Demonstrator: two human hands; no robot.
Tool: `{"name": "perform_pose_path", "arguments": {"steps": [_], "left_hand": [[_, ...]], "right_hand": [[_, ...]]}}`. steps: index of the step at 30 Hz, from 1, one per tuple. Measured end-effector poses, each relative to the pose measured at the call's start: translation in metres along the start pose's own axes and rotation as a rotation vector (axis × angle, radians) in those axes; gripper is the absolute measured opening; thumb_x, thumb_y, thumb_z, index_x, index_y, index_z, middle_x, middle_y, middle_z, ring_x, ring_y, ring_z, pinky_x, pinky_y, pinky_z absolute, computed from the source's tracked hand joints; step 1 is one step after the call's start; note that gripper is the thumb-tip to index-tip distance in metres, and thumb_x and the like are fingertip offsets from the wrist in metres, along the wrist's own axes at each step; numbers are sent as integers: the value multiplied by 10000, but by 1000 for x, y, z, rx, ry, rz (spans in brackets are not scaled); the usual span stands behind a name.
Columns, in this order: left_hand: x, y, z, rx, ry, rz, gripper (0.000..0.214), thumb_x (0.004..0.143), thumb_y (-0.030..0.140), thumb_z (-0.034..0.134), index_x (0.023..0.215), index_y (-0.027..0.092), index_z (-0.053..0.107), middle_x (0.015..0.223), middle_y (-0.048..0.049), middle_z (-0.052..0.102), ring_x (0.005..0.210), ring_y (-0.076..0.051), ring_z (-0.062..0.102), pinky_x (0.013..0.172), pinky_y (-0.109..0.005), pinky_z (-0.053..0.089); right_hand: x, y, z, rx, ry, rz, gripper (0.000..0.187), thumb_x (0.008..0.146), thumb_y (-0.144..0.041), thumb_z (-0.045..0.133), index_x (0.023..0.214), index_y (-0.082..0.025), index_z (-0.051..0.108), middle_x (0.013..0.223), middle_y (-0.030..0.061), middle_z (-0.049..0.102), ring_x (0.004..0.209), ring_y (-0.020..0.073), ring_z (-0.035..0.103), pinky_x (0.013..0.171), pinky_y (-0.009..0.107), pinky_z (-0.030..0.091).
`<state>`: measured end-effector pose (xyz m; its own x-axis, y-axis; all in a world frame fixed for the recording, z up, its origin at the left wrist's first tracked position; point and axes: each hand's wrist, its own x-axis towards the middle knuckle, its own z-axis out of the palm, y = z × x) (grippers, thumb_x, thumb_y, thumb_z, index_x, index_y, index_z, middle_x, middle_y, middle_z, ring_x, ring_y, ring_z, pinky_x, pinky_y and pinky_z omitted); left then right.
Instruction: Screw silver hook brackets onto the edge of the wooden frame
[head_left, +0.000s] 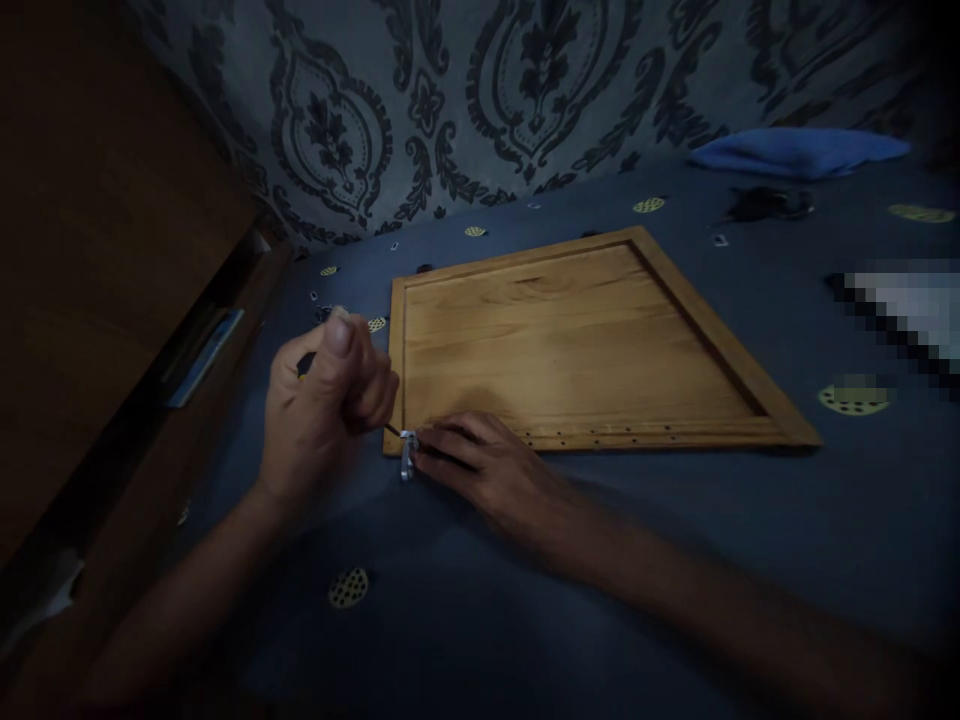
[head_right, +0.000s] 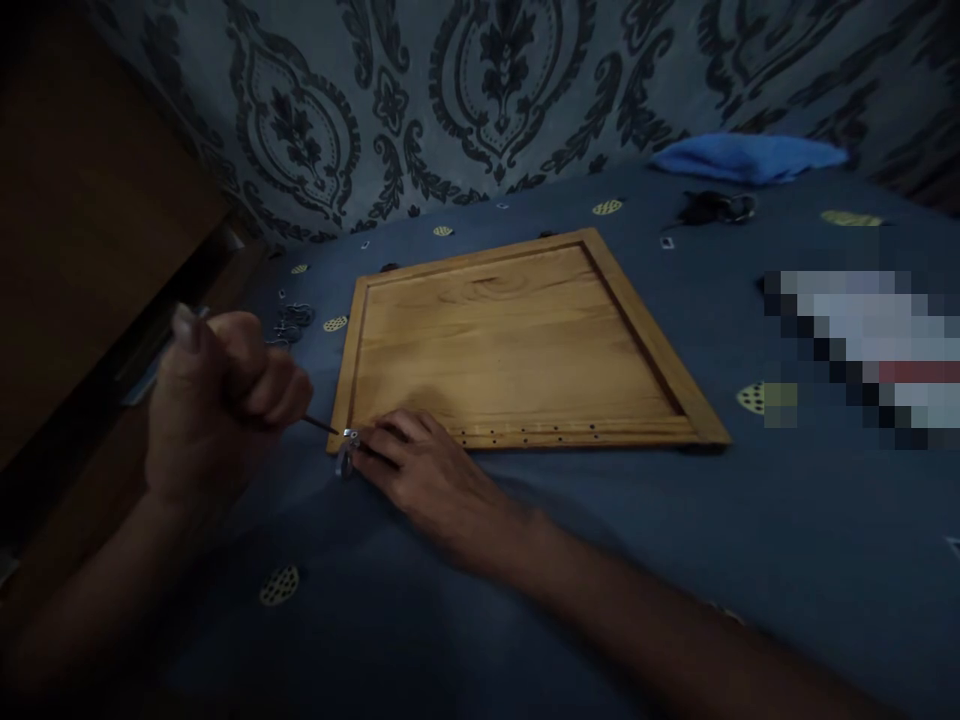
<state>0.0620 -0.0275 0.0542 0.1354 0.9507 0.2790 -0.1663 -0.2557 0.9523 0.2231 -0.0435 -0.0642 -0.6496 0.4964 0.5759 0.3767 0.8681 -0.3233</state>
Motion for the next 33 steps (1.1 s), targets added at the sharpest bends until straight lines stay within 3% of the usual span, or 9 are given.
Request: {"name": "perform_pose_path", "arguments": {"steps": [6,10,15,28,33], "left_hand": [[-2,-12,2,-42,-22,-48,697,735,583,867,517,184,339,491,96,181,381,-31,173,366,-212,161],[-2,-13,3,-43,-8,-27,697,757,583,850,516,182,334,485,91,189,379,-30,185,365,-210,165],[-2,-16,3,-19,13,3,668,782,583,832,528,185,359,472,89,208,381,-38,196,369,-217,176],[-2,-18,2,-3,-19,-11,661,810,599,799,530,186,365,477,88,197,383,-41,191,372,-220,180],[-4,-20,4,-7,-49,7,663,812,578,805,530,184,354,485,86,187,387,-42,189,384,-224,176]], "right_hand": [[0,1,-1,11,-2,-6,264,1035,-140,523,1242,-146,686,1243,118,718,1167,256,590,994,443,560],[2,0,-2,15,0,-8,251,1035,-147,526,1219,-122,696,1217,126,724,1130,259,603,973,440,569],[2,-1,-4,-6,-37,24,257,1038,-145,517,1206,-168,710,1218,112,731,1144,253,611,974,441,571],[2,-1,-4,20,-33,8,247,1021,-172,575,1227,-113,698,1220,122,728,1138,250,586,987,418,546],[2,-1,-4,40,-44,26,257,1038,-162,526,1226,-139,701,1218,129,722,1143,261,589,977,449,553]]}}
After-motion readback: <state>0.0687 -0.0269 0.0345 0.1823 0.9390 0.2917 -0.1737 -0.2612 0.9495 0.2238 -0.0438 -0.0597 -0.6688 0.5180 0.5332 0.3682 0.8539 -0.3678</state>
